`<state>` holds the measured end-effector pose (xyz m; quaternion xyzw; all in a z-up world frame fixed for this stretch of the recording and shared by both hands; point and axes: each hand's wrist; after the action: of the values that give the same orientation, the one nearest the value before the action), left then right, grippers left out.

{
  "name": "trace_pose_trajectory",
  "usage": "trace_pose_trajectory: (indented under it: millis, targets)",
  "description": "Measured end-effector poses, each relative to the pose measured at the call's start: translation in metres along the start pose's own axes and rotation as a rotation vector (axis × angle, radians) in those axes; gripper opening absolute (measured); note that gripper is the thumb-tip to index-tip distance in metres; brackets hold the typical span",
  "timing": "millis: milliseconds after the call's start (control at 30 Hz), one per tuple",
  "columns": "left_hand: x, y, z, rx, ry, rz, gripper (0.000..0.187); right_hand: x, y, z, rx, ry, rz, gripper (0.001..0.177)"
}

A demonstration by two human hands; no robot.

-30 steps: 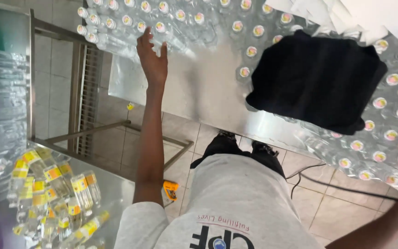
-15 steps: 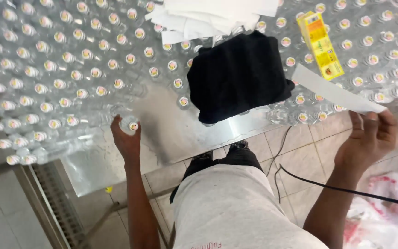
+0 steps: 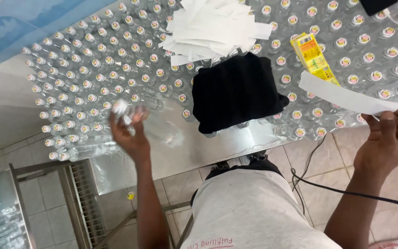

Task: The person is manually applying adhesive labels to clear plastic water bottles at a workstation.

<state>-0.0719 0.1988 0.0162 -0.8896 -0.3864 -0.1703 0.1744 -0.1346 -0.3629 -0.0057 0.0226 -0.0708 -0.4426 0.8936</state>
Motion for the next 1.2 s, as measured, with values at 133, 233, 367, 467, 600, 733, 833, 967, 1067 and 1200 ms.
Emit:
trace_pose_trajectory:
  millis: [133, 233, 367, 467, 600, 733, 833, 967, 1067, 1200]
  targets:
    - [0.0, 0.098, -0.047, -0.368, -0.305, 0.251, 0.014, 0.022, 0.0, 0.0, -0.042, -0.009, 0.037, 0.016]
    - [-0.009, 0.165, -0.058, -0.17, -0.445, 0.483, 0.074, 0.042, -0.015, -0.018, -0.052, -0.076, 0.116, 0.017]
    - [-0.022, 0.221, -0.044, -0.016, -0.408, 0.603, 0.062, 0.053, -0.019, -0.012, -0.008, 0.03, 0.082, 0.013]
    - [-0.032, 0.239, -0.047, 0.217, -0.4, 0.631, 0.056, 0.056, -0.02, -0.012, -0.053, 0.081, 0.091, 0.014]
    - [-0.037, 0.248, -0.036, 0.196, -0.289, 0.664, 0.056, 0.06, -0.02, -0.018, -0.066, 0.158, 0.127, 0.013]
    - [-0.029, 0.243, -0.01, 0.419, -0.323, 0.762, 0.078, 0.067, -0.011, -0.019, -0.046, 0.183, 0.184, 0.017]
    - [-0.038, 0.24, 0.006, 0.529, -0.031, 0.654, 0.076, 0.064, 0.007, -0.008, -0.057, 0.181, 0.219, 0.016]
    - [-0.074, 0.209, -0.095, 0.254, 0.102, 0.589, 0.076, 0.046, 0.032, 0.003, -0.011, 0.06, 0.261, 0.019]
    - [-0.11, 0.198, -0.155, -0.157, 0.026, 0.717, 0.039, 0.029, 0.068, 0.041, 0.018, -0.01, 0.359, 0.018]
    - [-0.14, 0.187, -0.199, -0.373, -0.028, 0.806, 0.04, -0.003, 0.105, 0.09, -0.054, -0.064, 0.577, 0.022]
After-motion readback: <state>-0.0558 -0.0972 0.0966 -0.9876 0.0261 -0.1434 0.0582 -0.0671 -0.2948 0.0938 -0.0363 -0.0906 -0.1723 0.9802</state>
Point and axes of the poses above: each hand's wrist, its own x-axis towards the middle knuckle, its own y-axis out of the palm, z = x × y, and after that the axes turned 8 degrees about -z, right-handed
